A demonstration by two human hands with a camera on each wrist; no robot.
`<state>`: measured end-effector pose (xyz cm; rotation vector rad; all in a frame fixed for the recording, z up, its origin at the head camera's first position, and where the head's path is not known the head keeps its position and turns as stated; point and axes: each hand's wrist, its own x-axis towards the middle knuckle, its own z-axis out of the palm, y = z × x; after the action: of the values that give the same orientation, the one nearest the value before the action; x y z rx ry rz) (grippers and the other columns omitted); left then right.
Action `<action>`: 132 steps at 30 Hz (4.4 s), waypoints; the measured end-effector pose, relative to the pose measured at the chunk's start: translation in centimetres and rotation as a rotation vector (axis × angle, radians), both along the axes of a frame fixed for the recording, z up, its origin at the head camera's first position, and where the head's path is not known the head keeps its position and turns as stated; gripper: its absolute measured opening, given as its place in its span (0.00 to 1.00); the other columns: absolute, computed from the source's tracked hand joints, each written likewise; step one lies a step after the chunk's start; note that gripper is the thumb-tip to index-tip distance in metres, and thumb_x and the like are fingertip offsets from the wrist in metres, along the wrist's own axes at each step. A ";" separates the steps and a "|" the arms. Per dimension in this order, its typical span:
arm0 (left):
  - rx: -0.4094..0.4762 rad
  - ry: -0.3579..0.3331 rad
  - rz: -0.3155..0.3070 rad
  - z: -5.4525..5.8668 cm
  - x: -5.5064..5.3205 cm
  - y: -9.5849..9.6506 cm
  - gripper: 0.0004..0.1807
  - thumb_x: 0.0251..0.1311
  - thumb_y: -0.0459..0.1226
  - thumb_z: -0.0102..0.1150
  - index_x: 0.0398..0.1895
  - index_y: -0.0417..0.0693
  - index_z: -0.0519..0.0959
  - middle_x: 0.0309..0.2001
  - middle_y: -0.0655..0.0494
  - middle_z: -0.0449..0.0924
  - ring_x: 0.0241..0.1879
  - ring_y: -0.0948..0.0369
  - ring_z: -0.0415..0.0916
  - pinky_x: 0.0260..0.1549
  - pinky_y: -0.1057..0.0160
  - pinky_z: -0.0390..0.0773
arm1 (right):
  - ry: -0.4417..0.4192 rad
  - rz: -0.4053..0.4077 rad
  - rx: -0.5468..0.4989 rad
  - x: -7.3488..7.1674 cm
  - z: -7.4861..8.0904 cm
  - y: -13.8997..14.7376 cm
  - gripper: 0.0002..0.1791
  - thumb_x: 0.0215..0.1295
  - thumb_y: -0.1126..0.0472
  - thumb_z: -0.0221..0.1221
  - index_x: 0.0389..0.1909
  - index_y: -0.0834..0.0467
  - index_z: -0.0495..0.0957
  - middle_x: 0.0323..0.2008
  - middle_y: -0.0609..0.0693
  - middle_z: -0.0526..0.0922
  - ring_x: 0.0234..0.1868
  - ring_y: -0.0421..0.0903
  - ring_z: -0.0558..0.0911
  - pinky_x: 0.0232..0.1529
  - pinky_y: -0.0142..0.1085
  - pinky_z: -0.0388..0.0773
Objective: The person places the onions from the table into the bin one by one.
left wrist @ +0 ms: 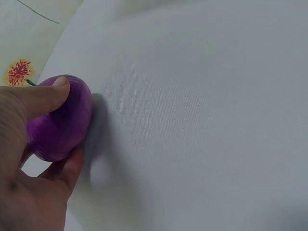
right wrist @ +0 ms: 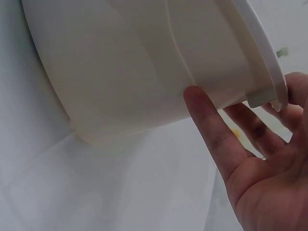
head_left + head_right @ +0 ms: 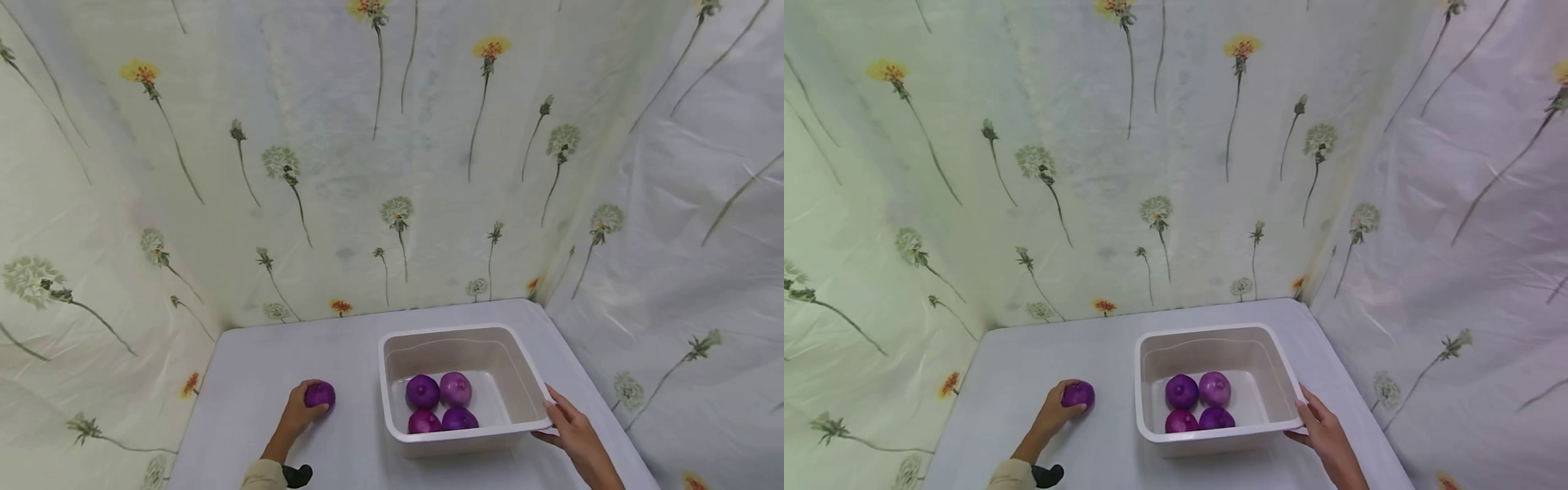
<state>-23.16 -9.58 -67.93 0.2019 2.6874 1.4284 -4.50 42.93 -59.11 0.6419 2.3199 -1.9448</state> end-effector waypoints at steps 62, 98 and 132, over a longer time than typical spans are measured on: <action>0.025 0.180 -0.823 16.9 -2.3 26.4 0.32 0.59 0.34 0.70 0.67 0.46 0.72 0.64 0.45 0.73 0.63 0.53 0.70 0.54 0.67 0.76 | 0.060 -0.022 -0.017 0.5 -0.3 0.4 0.34 0.79 0.47 0.47 0.79 0.53 0.53 0.72 0.70 0.61 0.57 0.55 0.81 0.47 0.46 0.85; -0.133 0.152 -0.906 12.0 -0.2 30.7 0.32 0.56 0.41 0.73 0.65 0.52 0.75 0.60 0.53 0.78 0.55 0.61 0.77 0.52 0.68 0.76 | 0.077 -0.094 -0.033 0.8 0.0 0.1 0.33 0.76 0.47 0.52 0.77 0.54 0.58 0.70 0.69 0.65 0.54 0.57 0.81 0.44 0.47 0.86; -0.371 0.206 -1.099 7.5 1.2 31.3 0.28 0.50 0.35 0.75 0.56 0.54 0.77 0.51 0.56 0.81 0.50 0.66 0.76 0.52 0.71 0.73 | 0.048 -0.156 -0.009 1.4 -1.1 -0.2 0.33 0.74 0.46 0.54 0.76 0.52 0.61 0.70 0.67 0.68 0.55 0.57 0.82 0.42 0.49 0.86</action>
<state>-21.92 21.69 -60.43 1.5284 2.1830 0.5703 -3.12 42.76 -60.24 0.8077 2.3527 -2.0548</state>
